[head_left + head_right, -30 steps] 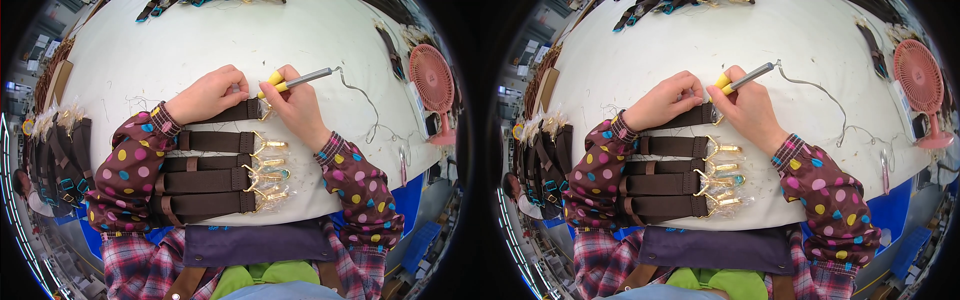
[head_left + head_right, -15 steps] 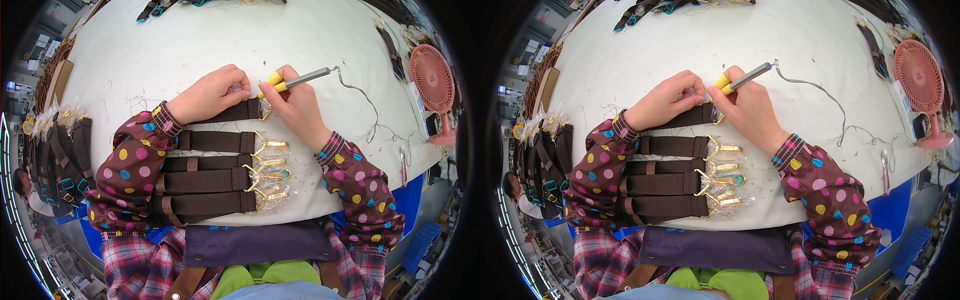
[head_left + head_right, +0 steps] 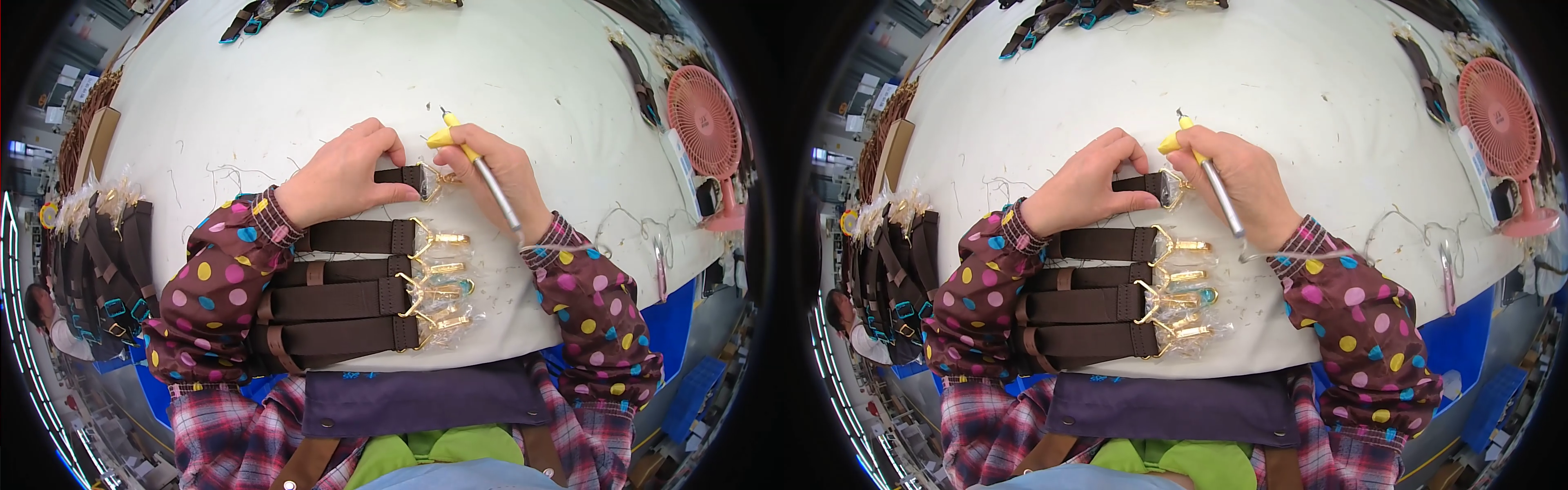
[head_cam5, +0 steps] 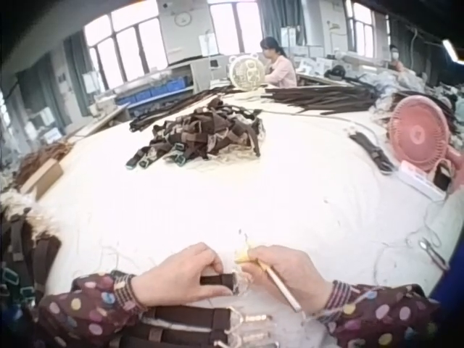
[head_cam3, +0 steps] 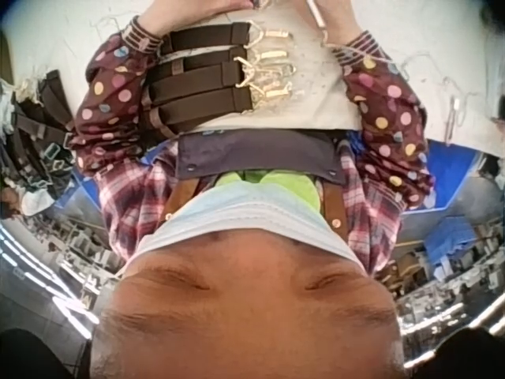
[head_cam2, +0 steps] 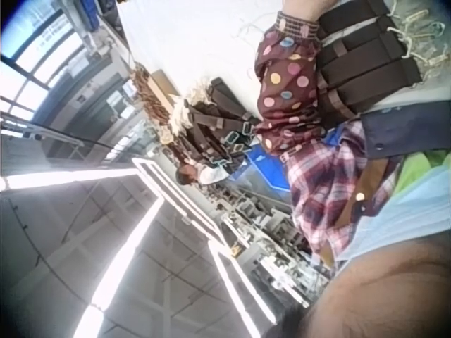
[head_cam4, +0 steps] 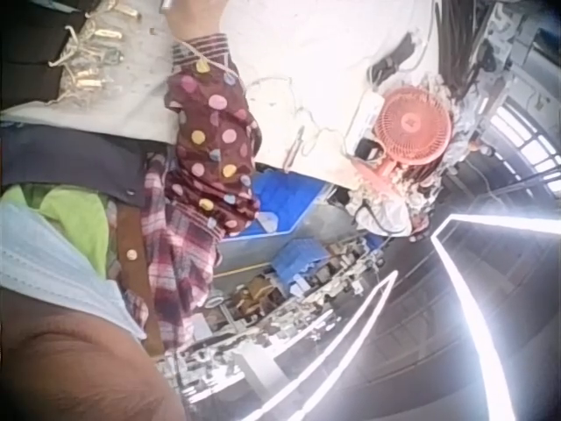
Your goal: Finishing the ends of fabric/leather straps by sealing threads with a heat tool and using snips.
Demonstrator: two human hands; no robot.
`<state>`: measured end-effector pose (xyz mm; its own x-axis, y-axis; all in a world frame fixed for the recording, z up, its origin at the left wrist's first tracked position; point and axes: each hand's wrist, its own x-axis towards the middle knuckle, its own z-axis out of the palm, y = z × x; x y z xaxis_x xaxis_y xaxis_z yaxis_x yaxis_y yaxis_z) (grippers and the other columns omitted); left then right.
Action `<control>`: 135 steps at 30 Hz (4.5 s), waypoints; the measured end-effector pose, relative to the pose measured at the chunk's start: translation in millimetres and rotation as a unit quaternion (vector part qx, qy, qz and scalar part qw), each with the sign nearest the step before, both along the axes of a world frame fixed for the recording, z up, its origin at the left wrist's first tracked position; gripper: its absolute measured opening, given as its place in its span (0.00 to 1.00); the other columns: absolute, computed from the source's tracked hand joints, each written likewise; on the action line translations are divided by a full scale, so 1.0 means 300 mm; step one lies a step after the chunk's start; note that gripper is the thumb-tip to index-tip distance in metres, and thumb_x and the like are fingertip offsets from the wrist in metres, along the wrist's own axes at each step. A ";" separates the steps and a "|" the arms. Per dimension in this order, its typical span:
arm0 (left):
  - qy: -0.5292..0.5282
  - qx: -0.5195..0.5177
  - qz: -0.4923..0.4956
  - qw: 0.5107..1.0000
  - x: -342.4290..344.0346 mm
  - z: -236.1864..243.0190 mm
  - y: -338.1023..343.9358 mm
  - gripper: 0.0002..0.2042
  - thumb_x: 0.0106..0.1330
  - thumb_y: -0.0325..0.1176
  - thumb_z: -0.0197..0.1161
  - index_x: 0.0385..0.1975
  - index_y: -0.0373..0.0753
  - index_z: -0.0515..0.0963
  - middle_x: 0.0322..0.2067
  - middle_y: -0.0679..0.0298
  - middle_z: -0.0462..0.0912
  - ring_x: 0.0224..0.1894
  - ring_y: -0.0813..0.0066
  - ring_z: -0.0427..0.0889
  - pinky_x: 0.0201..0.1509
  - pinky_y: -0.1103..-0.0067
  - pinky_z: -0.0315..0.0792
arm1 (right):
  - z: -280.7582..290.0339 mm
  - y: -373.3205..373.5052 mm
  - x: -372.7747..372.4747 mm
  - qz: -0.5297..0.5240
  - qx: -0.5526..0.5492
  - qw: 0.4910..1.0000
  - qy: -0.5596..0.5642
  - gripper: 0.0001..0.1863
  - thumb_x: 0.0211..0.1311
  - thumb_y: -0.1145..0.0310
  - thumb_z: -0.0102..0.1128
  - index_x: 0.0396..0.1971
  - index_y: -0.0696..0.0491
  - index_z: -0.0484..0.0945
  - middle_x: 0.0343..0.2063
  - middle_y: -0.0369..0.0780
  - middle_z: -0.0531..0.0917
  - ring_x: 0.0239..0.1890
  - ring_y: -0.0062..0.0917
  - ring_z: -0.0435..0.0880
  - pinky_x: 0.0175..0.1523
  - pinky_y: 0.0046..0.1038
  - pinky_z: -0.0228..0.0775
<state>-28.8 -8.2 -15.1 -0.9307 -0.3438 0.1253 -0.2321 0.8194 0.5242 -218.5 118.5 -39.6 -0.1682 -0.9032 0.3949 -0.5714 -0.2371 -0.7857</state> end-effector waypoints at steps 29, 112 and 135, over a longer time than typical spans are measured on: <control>-0.003 0.342 0.054 0.938 -0.016 0.030 0.020 0.12 0.67 0.37 0.62 0.35 0.33 0.76 0.27 0.68 0.79 0.29 0.85 0.74 0.35 0.82 0.71 | 0.014 -0.001 0.014 0.048 0.083 0.991 -0.091 0.16 0.60 0.72 0.63 0.45 0.56 0.69 0.28 0.42 0.83 0.30 0.28 0.85 0.36 0.25 0.75; -0.200 -0.189 -0.006 0.961 0.378 0.222 0.341 0.41 0.49 0.58 0.67 0.60 0.36 0.67 0.59 0.51 0.69 0.61 0.53 0.68 0.67 0.58 0.57 | 0.110 0.076 0.020 0.169 0.106 0.980 0.022 0.11 0.60 0.70 0.65 0.39 0.56 0.75 0.25 0.36 0.81 0.28 0.19 0.79 0.37 0.20 0.70; -0.253 -0.086 -0.020 0.964 0.385 0.199 0.485 0.54 0.42 0.46 0.77 0.68 0.32 0.52 0.69 0.39 0.48 0.73 0.45 0.48 0.71 0.47 0.41 | 0.060 0.042 -0.027 0.091 0.052 0.994 -0.009 0.09 0.63 0.68 0.64 0.37 0.56 0.76 0.23 0.37 0.83 0.23 0.19 0.79 0.32 0.19 0.70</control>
